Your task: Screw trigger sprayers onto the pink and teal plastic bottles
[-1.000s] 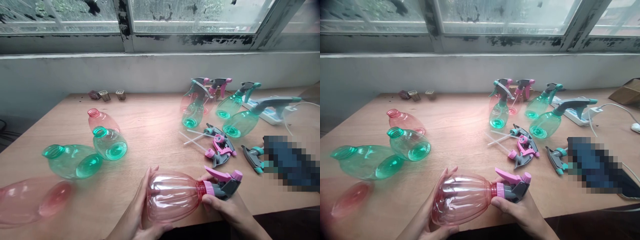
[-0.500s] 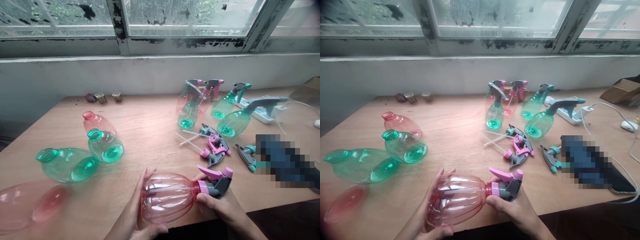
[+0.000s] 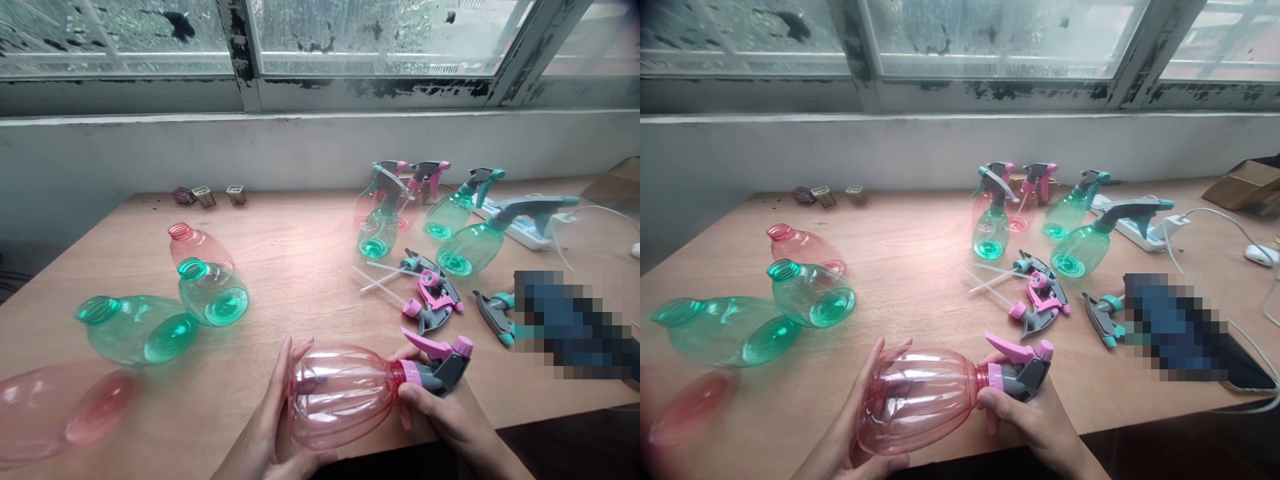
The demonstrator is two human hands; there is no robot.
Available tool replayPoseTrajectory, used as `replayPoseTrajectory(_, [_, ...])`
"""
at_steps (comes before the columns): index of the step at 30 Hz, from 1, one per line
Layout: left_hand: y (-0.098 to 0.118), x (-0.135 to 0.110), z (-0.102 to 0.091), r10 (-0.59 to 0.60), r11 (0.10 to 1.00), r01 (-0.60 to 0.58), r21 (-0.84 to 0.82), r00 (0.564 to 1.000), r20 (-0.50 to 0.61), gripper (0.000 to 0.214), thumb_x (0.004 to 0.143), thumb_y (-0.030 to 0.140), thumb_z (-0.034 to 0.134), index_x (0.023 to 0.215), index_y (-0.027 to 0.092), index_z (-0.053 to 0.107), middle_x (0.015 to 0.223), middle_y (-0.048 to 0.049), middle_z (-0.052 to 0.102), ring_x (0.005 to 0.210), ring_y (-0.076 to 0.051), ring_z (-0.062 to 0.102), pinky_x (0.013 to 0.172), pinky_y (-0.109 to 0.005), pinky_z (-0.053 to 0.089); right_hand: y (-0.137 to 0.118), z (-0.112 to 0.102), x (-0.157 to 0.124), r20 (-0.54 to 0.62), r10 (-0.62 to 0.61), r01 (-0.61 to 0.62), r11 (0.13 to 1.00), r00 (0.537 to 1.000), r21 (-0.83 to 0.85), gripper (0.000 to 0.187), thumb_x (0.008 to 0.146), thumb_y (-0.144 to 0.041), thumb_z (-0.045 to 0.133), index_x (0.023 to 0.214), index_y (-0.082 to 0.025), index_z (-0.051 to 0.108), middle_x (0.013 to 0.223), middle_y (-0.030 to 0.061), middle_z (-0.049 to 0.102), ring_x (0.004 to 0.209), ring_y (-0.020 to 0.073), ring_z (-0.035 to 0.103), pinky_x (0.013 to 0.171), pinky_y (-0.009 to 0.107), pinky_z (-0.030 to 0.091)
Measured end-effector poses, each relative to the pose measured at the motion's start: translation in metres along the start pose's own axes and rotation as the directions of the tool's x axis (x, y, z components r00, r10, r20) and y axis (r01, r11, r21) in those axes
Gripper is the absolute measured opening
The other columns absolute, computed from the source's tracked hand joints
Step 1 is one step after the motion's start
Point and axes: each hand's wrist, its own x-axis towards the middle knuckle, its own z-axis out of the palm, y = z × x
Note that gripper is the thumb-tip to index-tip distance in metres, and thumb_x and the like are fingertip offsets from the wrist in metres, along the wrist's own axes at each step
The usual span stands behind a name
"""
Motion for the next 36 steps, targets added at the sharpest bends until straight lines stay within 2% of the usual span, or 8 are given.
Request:
replayPoseTrajectory(4, [0.000, 0.002, -0.002, 0.006, 0.999, -0.006, 0.032, 1.000, 0.006, 0.090, 0.090, 0.047, 0.069, 0.160, 0.049, 0.013, 0.172, -0.0012, 0.029, 0.156, -0.028, 0.037, 0.135, -0.052, 0.022, 0.000, 0.000, 0.000, -0.008, 0.003, -0.003, 1.000, 1.000, -0.001, 0.043, 0.082, -0.054, 0.083, 0.099, -0.017, 0.069, 0.054, 0.0001, 0.070, 0.052, 0.0193, 0.065, 0.064, 0.032, 0.051])
replayPoseTrajectory(10, [-0.002, 0.004, 0.002, 0.020, 1.000, -0.019, 0.014, 0.999, -0.048, 0.088, 0.091, 0.042, 0.067, 0.160, 0.047, 0.013, 0.169, -0.0071, 0.036, 0.155, -0.029, 0.041, 0.130, -0.052, 0.034, -0.003, 0.003, 0.000, -0.045, -0.005, 0.005, 1.000, 0.999, 0.012, 0.042, 0.082, -0.053, 0.083, 0.098, -0.020, 0.064, 0.055, -0.0003, 0.070, 0.053, 0.0198, 0.064, 0.063, 0.033, 0.050])
replayPoseTrajectory(14, [0.001, 0.003, 0.002, 0.047, 0.997, -0.044, 0.065, 0.998, -0.043, 0.095, 0.089, 0.043, 0.071, 0.161, 0.046, 0.009, 0.168, -0.0079, 0.037, 0.156, -0.029, 0.039, 0.134, -0.055, 0.024, -0.002, 0.003, 0.000, -0.051, -0.010, 0.011, 1.000, 0.999, 0.016, 0.042, 0.082, -0.053, 0.084, 0.099, -0.020, 0.064, 0.056, -0.0005, 0.070, 0.053, 0.0197, 0.064, 0.064, 0.033, 0.050])
replayPoseTrajectory(17, [0.004, 0.002, -0.003, 0.051, 0.998, -0.052, 0.048, 0.999, 0.020, 0.105, 0.084, 0.049, 0.075, 0.161, 0.045, 0.005, 0.170, -0.0075, 0.032, 0.157, -0.031, 0.037, 0.134, -0.055, 0.023, -0.002, 0.003, 0.000, -0.041, -0.011, 0.012, 1.000, 0.999, 0.022, 0.041, 0.083, -0.052, 0.083, 0.099, -0.019, 0.065, 0.056, -0.0006, 0.070, 0.054, 0.0186, 0.063, 0.064, 0.032, 0.049])
replayPoseTrajectory(20, [0.004, 0.002, -0.007, 0.047, 0.999, -0.047, -0.004, 0.997, 0.062, 0.100, 0.085, 0.051, 0.073, 0.161, 0.046, 0.008, 0.172, -0.0051, 0.029, 0.159, -0.031, 0.033, 0.134, -0.054, 0.026, -0.001, 0.002, 0.001, -0.033, -0.002, 0.002, 1.000, 0.999, 0.010, 0.043, 0.082, -0.055, 0.083, 0.097, -0.018, 0.067, 0.056, 0.0003, 0.069, 0.055, 0.0187, 0.063, 0.063, 0.032, 0.049])
replayPoseTrajectory(26, [0.002, 0.005, -0.005, 0.050, 0.999, -0.049, -0.019, 0.998, 0.037, 0.096, 0.084, 0.046, 0.077, 0.160, 0.046, 0.019, 0.170, -0.0050, 0.032, 0.156, -0.034, 0.038, 0.134, -0.058, 0.025, -0.001, 0.002, 0.002, -0.038, 0.000, 0.000, 1.000, 0.999, -0.007, 0.046, 0.081, -0.060, 0.082, 0.096, -0.018, 0.068, 0.056, -0.0001, 0.068, 0.056, 0.0188, 0.063, 0.066, 0.031, 0.049])
replayPoseTrajectory(30, [-0.002, 0.006, -0.004, 0.037, 0.999, -0.037, 0.001, 0.999, 0.004, 0.096, 0.083, 0.045, 0.079, 0.158, 0.050, 0.019, 0.169, -0.0005, 0.036, 0.159, -0.034, 0.032, 0.134, -0.058, 0.024, 0.000, 0.003, 0.002, -0.036, -0.003, 0.002, 1.000, 0.999, -0.009, 0.047, 0.081, -0.060, 0.081, 0.095, -0.018, 0.068, 0.054, -0.0003, 0.067, 0.055, 0.0190, 0.062, 0.065, 0.032, 0.048])
replayPoseTrajectory(36, [-0.011, 0.006, -0.007, 0.008, 0.999, -0.008, -0.032, 1.000, 0.011, 0.099, 0.082, 0.039, 0.081, 0.159, 0.049, 0.020, 0.168, -0.0054, 0.038, 0.155, -0.034, 0.041, 0.126, -0.054, 0.043, 0.000, 0.003, 0.002, -0.044, 0.006, -0.005, 1.000, 0.999, 0.020, 0.048, 0.079, -0.059, 0.083, 0.097, -0.018, 0.067, 0.056, 0.0005, 0.069, 0.054, 0.0193, 0.062, 0.065, 0.033, 0.048])
